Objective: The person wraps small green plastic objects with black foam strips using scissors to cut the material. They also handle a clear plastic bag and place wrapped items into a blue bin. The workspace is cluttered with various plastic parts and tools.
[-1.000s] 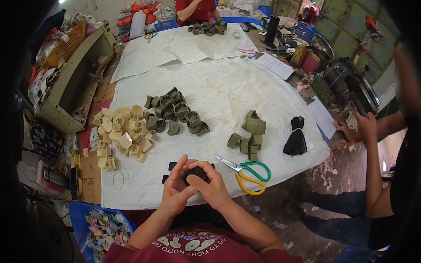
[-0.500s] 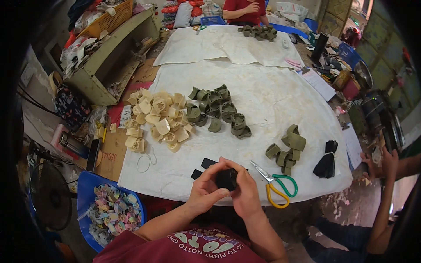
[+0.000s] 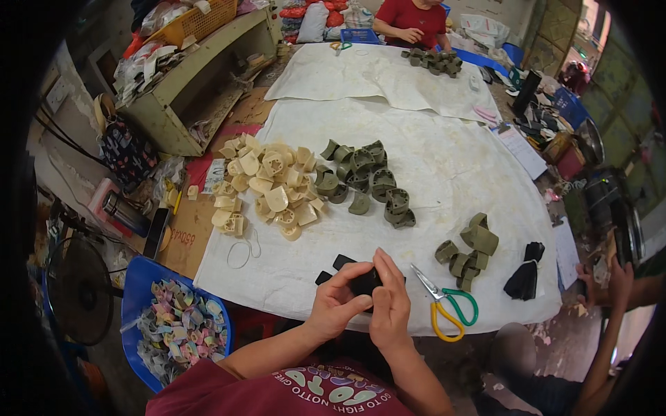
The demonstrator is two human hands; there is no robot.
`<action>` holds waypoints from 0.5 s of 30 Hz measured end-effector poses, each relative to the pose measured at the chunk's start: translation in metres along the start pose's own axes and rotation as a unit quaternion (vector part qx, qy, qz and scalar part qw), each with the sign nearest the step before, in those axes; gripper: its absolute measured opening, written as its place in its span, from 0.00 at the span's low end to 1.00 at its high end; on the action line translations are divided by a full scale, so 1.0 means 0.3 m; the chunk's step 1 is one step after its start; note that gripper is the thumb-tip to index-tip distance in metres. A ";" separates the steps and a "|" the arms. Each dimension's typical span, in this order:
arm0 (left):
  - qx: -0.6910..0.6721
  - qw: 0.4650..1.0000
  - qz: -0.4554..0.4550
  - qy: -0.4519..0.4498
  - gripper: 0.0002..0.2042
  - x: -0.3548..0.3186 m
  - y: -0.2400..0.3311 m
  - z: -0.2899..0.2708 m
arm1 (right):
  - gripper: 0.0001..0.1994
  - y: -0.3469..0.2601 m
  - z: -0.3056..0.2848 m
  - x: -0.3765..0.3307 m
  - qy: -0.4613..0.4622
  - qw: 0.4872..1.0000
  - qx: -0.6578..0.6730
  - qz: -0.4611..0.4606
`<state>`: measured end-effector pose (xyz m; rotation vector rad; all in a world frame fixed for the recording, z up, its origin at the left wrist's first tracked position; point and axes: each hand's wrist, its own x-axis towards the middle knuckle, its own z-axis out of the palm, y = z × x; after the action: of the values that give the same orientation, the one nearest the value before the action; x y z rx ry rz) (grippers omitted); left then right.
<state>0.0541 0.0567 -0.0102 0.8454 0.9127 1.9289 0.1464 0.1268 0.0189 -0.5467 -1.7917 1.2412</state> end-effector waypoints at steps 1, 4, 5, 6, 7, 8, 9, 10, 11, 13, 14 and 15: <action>0.021 1.000 -0.003 0.002 0.30 0.000 -0.005 -0.005 | 0.22 0.010 -0.007 -0.004 -0.009 1.000 -0.025 0.000; -0.044 0.998 -0.045 0.013 0.33 -0.003 0.001 -0.013 | 0.22 0.005 -0.041 0.015 -0.044 0.995 0.038 0.085; -0.088 0.994 -0.065 0.016 0.34 -0.003 0.001 -0.010 | 0.22 0.002 -0.057 0.024 -0.057 0.987 0.079 0.128; -0.077 0.996 -0.051 -0.001 0.35 -0.003 0.004 -0.004 | 0.22 0.008 -0.063 0.028 -0.065 0.984 0.083 0.145; -0.066 0.997 -0.038 -0.017 0.35 -0.003 0.010 0.004 | 0.22 0.017 -0.067 0.030 -0.074 0.980 0.086 0.162; -0.055 0.998 -0.026 -0.036 0.36 -0.001 0.015 0.009 | 0.22 0.026 -0.073 0.031 -0.080 0.977 0.089 0.179; -0.017 0.999 -0.031 -0.038 0.37 -0.002 0.020 0.004 | 0.21 0.037 -0.080 0.029 -0.080 0.970 0.110 0.200; -0.057 0.997 -0.048 -0.033 0.36 0.000 0.023 0.001 | 0.20 0.050 -0.087 0.025 -0.081 0.963 0.130 0.220; -0.098 0.993 -0.066 -0.028 0.36 0.001 0.024 -0.002 | 0.19 0.057 -0.092 0.021 -0.081 0.955 0.150 0.242; -0.123 0.987 -0.102 -0.004 0.34 0.007 0.030 -0.011 | 0.17 0.054 -0.102 0.024 -0.052 0.994 0.025 0.095; -0.107 0.987 -0.120 0.015 0.32 0.018 0.037 -0.018 | 0.17 0.048 -0.104 0.031 -0.037 0.998 -0.038 0.020; -0.091 0.986 -0.137 0.039 0.31 0.019 0.038 -0.026 | 0.18 0.022 -0.104 0.037 -0.083 0.992 -0.097 -0.021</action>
<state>0.0410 0.0549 -0.0035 0.5121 0.8358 1.7814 0.1660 0.1541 0.0216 -0.5236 -2.0684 1.1172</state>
